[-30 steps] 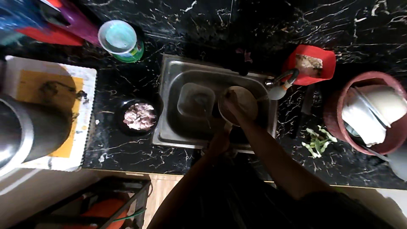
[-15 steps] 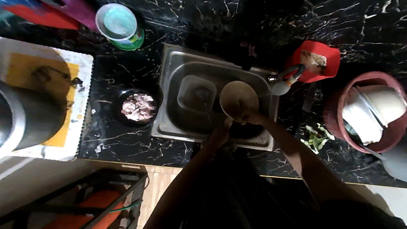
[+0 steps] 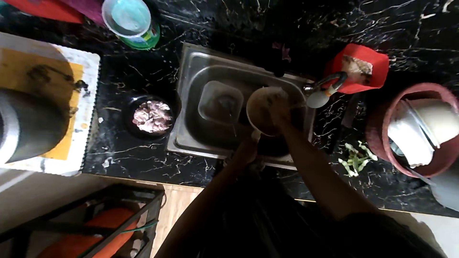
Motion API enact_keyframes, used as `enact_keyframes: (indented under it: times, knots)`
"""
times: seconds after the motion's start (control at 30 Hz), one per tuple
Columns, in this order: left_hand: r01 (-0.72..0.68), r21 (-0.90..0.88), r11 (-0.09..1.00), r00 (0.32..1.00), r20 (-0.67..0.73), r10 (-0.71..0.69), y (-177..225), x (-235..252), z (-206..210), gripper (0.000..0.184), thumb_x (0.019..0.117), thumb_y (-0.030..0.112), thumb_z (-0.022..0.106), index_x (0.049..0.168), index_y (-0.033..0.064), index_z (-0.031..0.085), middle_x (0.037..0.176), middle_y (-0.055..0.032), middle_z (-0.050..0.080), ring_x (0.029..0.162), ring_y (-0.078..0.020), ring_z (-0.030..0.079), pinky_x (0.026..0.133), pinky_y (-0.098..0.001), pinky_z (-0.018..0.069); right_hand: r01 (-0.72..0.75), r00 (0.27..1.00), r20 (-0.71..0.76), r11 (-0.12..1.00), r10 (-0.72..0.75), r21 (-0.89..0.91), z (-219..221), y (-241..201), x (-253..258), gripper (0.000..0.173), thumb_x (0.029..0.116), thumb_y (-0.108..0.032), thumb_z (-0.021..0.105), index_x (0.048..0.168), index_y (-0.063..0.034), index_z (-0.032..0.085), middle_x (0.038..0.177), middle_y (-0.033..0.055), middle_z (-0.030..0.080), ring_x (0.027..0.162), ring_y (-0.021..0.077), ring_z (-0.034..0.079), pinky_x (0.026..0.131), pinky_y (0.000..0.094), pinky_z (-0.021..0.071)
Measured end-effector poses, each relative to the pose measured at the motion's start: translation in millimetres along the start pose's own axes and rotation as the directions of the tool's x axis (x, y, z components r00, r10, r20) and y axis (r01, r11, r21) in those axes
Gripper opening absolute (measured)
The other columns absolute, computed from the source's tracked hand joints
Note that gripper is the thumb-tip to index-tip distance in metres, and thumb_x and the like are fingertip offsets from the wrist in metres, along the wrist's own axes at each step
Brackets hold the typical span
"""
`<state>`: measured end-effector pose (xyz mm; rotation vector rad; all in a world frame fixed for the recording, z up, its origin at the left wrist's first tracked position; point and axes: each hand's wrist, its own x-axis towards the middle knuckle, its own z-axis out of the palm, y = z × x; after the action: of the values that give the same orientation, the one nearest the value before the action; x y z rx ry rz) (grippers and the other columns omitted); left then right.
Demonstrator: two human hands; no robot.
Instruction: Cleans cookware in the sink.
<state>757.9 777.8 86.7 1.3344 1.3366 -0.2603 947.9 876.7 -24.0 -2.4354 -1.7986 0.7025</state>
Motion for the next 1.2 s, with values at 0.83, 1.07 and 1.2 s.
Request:
enact_keyframes:
  times: [0.83, 1.07, 1.2]
  knots:
    - [-0.037, -0.041, 0.998, 0.999, -0.032, 0.035, -4.7, -1.1, 5.7, 0.059, 0.1126, 0.044, 0.024, 0.144, 0.0011, 0.049, 0.128, -0.0259, 0.061, 0.12, -0.038, 0.061, 0.103, -0.0571, 0.0478, -0.013, 0.998, -0.042, 0.868, 0.039, 0.497, 9.6, -65.3, 2.7, 0.056, 0.0981, -0.02, 0.069, 0.145, 0.0018, 0.048, 0.151, 0.0288, 0.042, 0.134, 0.0398, 0.053, 0.108, 0.0467, 0.0509]
    - [0.009, -0.007, 1.0, 1.0, 0.006, -0.009, 0.6, -7.3, -0.2, 0.058, 0.1131, 0.043, 0.024, 0.142, 0.0, 0.051, 0.128, -0.0268, 0.061, 0.117, -0.038, 0.062, 0.101, -0.0556, 0.0482, 0.111, 0.987, 0.14, 0.973, -0.084, -0.201, -2.4, 16.2, 6.5, 0.056, 0.0962, -0.008, 0.065, 0.15, -0.0099, 0.05, 0.161, 0.0192, 0.038, 0.142, 0.0431, 0.045, 0.104, 0.0614, 0.0492]
    - [0.023, -0.053, 0.998, 0.999, 0.024, -0.022, -0.5, -7.2, -2.5, 0.056, 0.1134, 0.041, 0.027, 0.137, -0.0024, 0.052, 0.114, -0.0264, 0.062, 0.098, -0.0348, 0.064, 0.089, -0.0513, 0.0519, -0.012, 0.954, 0.296, 0.996, 0.037, -0.086, -29.2, 7.2, -49.2, 0.055, 0.1027, -0.017, 0.06, 0.152, 0.0018, 0.044, 0.155, 0.029, 0.043, 0.145, 0.047, 0.04, 0.117, 0.0606, 0.036]
